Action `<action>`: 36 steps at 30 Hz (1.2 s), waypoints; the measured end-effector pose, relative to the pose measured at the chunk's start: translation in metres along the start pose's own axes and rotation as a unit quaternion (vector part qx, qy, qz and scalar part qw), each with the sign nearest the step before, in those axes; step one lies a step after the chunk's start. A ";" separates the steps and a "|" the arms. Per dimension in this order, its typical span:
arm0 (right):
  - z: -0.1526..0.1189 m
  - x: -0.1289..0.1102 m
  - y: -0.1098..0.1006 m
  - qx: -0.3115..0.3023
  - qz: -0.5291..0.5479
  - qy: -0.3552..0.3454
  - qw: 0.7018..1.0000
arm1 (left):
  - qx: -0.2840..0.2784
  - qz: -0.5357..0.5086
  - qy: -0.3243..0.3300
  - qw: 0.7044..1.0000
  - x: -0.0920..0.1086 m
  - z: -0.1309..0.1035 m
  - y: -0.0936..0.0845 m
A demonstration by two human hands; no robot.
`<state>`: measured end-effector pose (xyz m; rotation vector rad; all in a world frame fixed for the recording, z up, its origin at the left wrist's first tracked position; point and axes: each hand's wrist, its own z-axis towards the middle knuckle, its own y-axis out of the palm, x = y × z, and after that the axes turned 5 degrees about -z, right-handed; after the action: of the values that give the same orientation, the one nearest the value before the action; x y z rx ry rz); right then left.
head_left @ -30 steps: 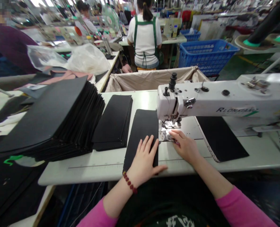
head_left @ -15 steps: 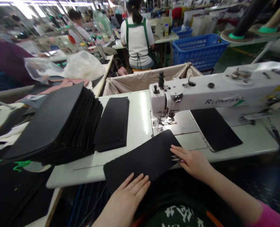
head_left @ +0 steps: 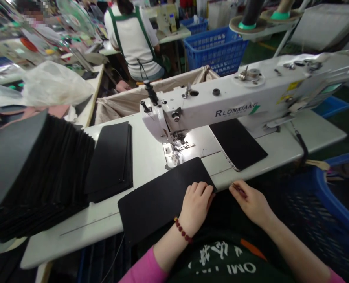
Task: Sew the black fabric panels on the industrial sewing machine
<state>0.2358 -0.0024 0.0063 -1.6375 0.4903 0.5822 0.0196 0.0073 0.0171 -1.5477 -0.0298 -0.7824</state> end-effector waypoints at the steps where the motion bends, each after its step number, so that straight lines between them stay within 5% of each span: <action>1: -0.004 0.000 0.001 -0.011 -0.012 -0.005 1.000 | 0.005 -0.003 0.002 1.000 0.000 0.001 0.002; 12: -0.006 -0.021 0.013 -0.033 -0.155 -0.109 0.981 | 0.029 -0.123 -0.026 0.992 -0.001 -0.008 -0.001; 17: 0.000 -0.022 0.016 -0.031 -0.159 -0.101 0.982 | 0.025 -0.134 -0.021 0.990 0.002 -0.007 -0.002; 21: 0.002 -0.016 0.011 -0.019 -0.117 -0.075 0.990 | 0.013 -0.153 -0.006 0.988 0.001 -0.013 -0.018; 27: 0.008 -0.013 0.008 0.008 -0.085 -0.081 0.993 | -0.022 -0.089 0.044 0.995 -0.036 -0.069 -0.064; 32: 0.017 -0.025 0.014 -0.023 -0.113 -0.178 0.977 | -0.016 0.053 -0.022 0.998 -0.084 -0.133 -0.081; 36: 0.027 -0.031 0.012 -0.054 -0.074 -0.231 0.969 | -0.018 0.047 -0.053 0.997 -0.112 -0.171 -0.097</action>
<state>0.2014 0.0218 0.0134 -1.5586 -0.0056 0.8603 -0.1880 -0.0808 0.0344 -1.6120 -0.0214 -0.6282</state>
